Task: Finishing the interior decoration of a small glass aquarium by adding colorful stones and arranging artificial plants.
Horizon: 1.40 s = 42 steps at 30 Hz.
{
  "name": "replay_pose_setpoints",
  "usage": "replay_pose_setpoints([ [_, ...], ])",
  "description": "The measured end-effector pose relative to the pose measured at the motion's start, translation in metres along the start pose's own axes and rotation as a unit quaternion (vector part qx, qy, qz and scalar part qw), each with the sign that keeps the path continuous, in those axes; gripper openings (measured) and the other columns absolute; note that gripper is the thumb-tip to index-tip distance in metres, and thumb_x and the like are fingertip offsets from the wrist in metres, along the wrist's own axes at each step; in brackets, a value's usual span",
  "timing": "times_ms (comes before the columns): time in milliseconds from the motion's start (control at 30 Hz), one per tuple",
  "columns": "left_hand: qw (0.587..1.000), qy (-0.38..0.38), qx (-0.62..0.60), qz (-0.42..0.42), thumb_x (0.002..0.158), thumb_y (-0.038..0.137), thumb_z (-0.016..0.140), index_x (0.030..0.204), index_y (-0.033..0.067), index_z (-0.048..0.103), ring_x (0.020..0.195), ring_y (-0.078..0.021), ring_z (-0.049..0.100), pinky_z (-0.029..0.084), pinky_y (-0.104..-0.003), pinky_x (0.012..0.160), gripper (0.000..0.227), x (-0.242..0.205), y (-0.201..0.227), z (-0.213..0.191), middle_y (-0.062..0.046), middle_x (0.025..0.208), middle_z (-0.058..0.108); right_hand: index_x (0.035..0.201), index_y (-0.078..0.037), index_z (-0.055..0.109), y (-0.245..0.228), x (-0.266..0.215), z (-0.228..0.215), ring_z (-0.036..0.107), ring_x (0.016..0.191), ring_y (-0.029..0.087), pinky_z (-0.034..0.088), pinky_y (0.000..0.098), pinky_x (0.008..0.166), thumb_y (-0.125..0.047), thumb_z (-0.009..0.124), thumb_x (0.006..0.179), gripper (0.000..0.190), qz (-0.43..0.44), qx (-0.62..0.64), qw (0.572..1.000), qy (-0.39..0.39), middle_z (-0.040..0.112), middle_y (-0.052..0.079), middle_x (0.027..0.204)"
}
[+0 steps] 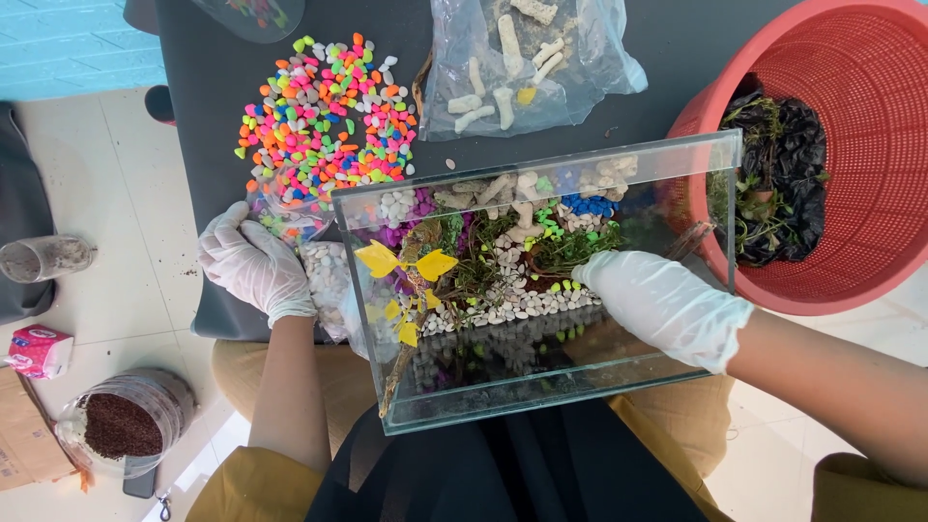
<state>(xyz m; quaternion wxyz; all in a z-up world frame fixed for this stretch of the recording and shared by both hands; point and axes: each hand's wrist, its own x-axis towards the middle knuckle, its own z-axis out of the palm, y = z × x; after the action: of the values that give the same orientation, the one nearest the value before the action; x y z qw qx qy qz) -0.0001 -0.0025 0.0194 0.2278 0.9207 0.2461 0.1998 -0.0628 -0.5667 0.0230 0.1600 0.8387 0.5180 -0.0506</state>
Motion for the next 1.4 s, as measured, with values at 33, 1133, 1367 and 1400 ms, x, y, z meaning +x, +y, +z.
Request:
replay_pose_setpoints([
  [33, 1.0, 0.002, -0.007, 0.004, 0.104, 0.01, 0.051, 0.114, 0.0198, 0.062, 0.122, -0.0229, 0.049, 0.032, -0.04, 0.11, 0.018, 0.0, 0.004, -0.003, 0.002, 0.116, 0.055, 0.144, -0.004, 0.051, 0.004, -0.001, -0.008, 0.035, 0.149, 0.016, 0.021, 0.0372, 0.125, -0.034, 0.046, 0.099, 0.055, -0.081, -0.166, 0.982, -0.032, 0.046, 0.008, 0.157],
  [1133, 0.927, -0.057, -0.36, -0.093, 0.112, 0.052, 0.03, 0.081, 0.0131, 0.056, 0.087, -0.0175, 0.063, 0.049, -0.037, 0.104, 0.056, -0.034, 0.091, -0.125, -0.002, 0.081, 0.059, 0.109, 0.0, 0.063, 0.054, 0.062, -0.273, 0.064, 0.09, 0.02, 0.051, 0.0332, 0.09, 0.006, 0.051, 0.106, 0.014, 0.438, 0.493, 0.688, 0.303, 0.064, 0.015, 0.107],
  [1367, 0.896, -0.198, -0.393, -0.05, 0.108, 0.027, 0.042, 0.151, 0.0037, 0.038, 0.128, -0.0266, 0.06, 0.046, -0.046, 0.117, 0.049, -0.055, 0.166, -0.174, -0.016, 0.149, 0.049, 0.119, -0.001, 0.073, 0.046, 0.064, -0.267, 0.065, 0.103, 0.022, 0.05, 0.0327, 0.093, 0.015, 0.054, 0.105, 0.028, 0.449, 0.397, 0.701, 0.386, 0.073, 0.014, 0.12],
  [1400, 0.897, -0.193, -0.394, -0.051, 0.108, 0.027, 0.042, 0.151, 0.0037, 0.038, 0.128, -0.0266, 0.06, 0.046, -0.046, 0.117, 0.049, -0.055, 0.169, -0.179, -0.016, 0.149, 0.049, 0.119, -0.001, 0.073, 0.044, 0.057, -0.263, 0.065, 0.103, 0.022, 0.05, 0.0327, 0.093, 0.015, 0.054, 0.105, 0.028, 0.445, 0.397, 0.704, 0.387, 0.073, 0.014, 0.12],
])
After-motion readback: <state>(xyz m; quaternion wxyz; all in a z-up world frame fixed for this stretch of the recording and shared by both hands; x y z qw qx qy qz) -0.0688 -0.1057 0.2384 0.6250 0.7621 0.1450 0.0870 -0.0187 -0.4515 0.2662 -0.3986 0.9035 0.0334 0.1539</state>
